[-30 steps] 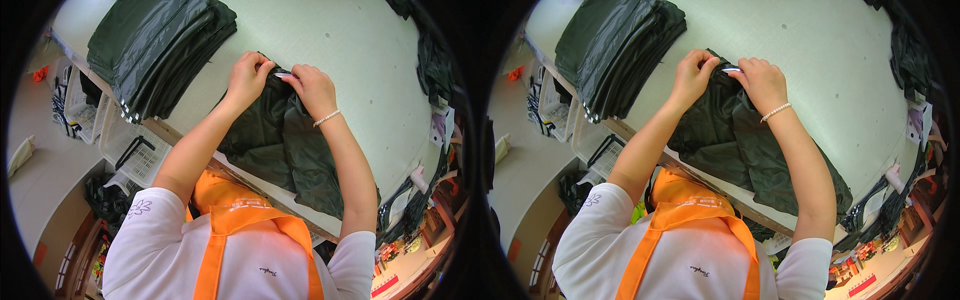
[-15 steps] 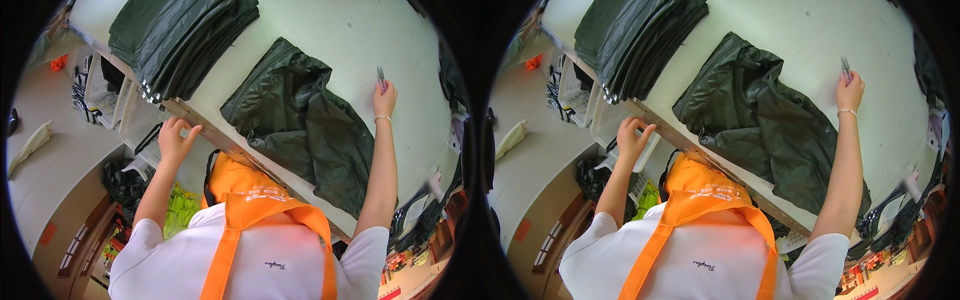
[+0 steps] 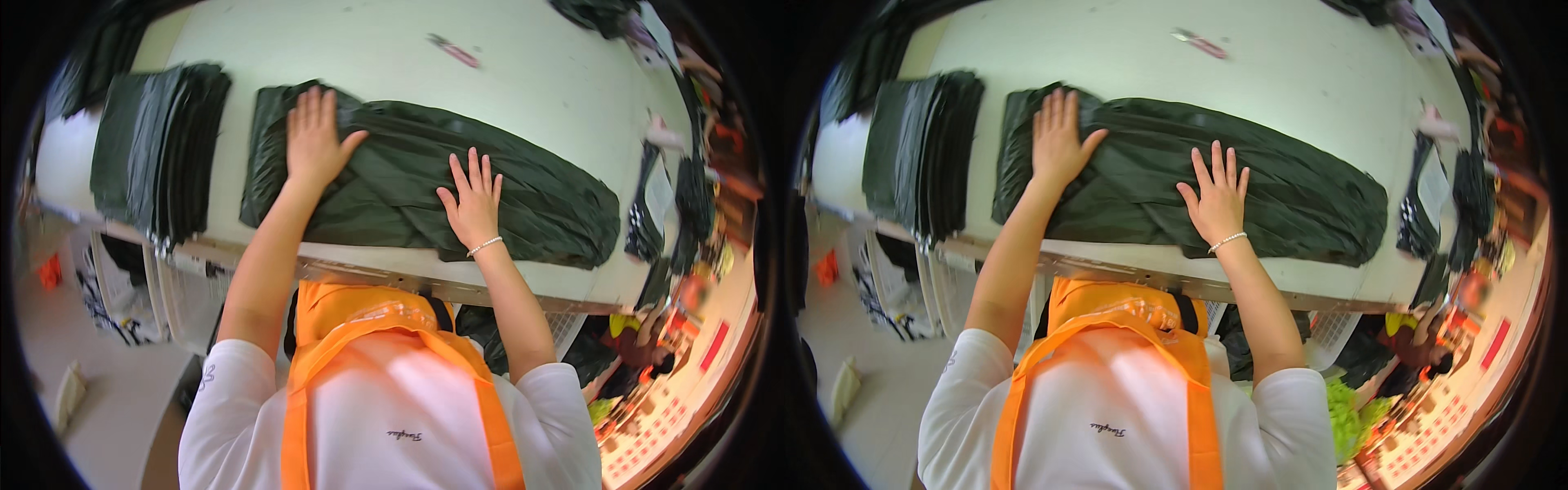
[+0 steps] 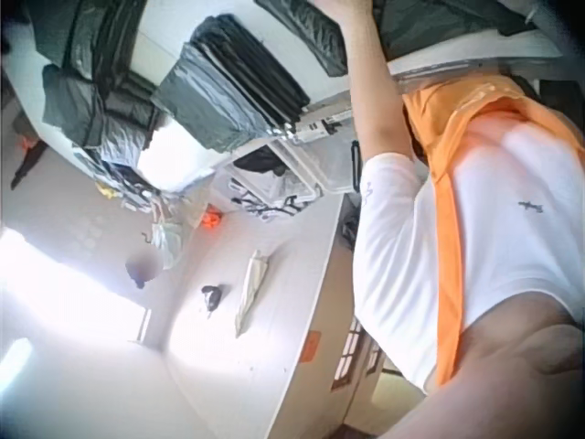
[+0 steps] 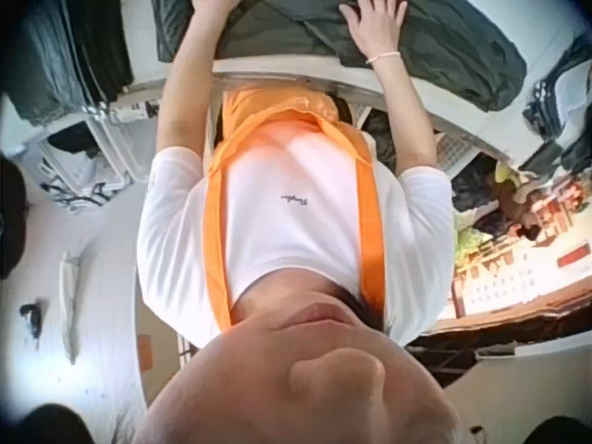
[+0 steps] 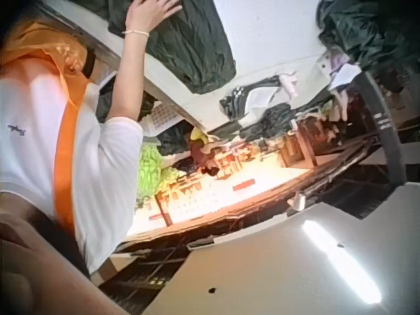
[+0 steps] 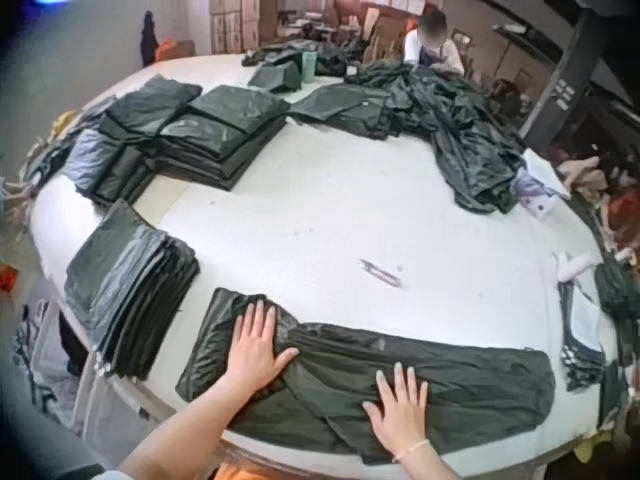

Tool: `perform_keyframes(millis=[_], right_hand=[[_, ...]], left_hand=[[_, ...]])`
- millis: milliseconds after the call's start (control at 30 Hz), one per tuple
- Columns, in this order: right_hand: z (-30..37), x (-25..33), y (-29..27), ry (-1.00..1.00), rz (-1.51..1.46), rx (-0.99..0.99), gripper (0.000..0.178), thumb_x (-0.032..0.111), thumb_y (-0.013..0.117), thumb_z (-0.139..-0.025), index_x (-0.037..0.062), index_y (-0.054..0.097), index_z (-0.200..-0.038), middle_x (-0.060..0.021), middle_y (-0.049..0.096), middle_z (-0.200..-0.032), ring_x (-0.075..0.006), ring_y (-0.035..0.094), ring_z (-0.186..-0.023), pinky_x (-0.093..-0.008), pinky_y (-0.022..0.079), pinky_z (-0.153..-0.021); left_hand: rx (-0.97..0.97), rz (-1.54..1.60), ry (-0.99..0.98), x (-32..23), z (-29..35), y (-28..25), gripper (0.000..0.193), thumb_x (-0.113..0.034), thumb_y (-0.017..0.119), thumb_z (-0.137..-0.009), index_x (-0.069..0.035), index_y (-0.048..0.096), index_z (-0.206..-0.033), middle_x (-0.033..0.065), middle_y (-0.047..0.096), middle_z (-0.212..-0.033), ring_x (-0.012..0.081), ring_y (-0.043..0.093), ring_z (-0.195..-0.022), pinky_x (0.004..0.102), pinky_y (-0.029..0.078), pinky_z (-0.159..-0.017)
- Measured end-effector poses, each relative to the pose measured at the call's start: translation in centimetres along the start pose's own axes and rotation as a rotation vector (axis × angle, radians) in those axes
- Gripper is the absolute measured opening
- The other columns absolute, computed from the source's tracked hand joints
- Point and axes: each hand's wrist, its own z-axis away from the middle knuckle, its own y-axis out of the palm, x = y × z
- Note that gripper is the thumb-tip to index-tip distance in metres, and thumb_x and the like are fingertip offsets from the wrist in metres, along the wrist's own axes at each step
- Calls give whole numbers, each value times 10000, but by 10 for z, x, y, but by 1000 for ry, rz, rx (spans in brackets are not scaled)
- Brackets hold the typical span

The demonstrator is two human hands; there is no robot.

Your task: The person folds a dark green jacket on a table. They smooth the fabric, fold the sleeves inward, fold the jacket in half, and then fold it again into a compact rectangle. The person places the folded jacket on a stack of similar folded jackets.

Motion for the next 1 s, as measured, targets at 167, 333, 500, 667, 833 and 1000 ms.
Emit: perform_keyframes(millis=[167,333,500,667,833,1000], right_hand=[[26,-127,-58,337,316,-329,547,430,501,-907,159,425,-1376,-190,337,-1448,-425,259,-1342,-600,183,-1061],[91,-251,-59,706,267,-249,597,546,354,-935,206,353,-1426,-154,243,-1503,-381,168,-1390,-578,113,-1093],[105,-301,-33,658,-290,-349,579,521,319,-957,144,402,-1389,-150,301,-1478,-357,241,-1367,-500,161,-1101],[128,-347,-69,736,-115,-670,618,368,638,-850,-36,463,-1282,-254,508,-1267,-350,478,-1200,-392,355,-1021],[135,-382,-59,918,-389,-228,837,434,794,-670,-79,480,-1252,-243,578,-1169,-341,559,-1085,-365,412,-956],[136,-368,-125,883,-1078,3,501,268,779,-732,-33,612,-1096,-120,655,-1046,-178,597,-962,-314,450,-875]], left_hand=[[-17,-193,18,10,-6,18,841,-595,513,-836,-51,275,-1432,195,272,-1477,344,249,-1371,489,214,-1100],[57,-338,-2,11,-19,18,841,-617,476,-846,-88,236,-1455,155,244,-1500,317,223,-1387,516,202,-1096],[129,-546,-74,-80,-38,-13,827,-340,638,-820,-78,191,-1464,188,163,-1519,345,151,-1407,532,172,-1100],[123,298,354,-314,31,-10,665,-332,667,-776,-157,416,-1367,149,348,-1438,354,279,-1348,535,223,-1085],[189,252,456,-386,54,80,688,-573,513,-842,-223,366,-1414,137,244,-1500,330,187,-1390,568,131,-1094],[259,196,510,-383,54,99,715,-614,468,-845,-225,336,-1431,129,183,-1524,322,112,-1412,560,76,-1105]])
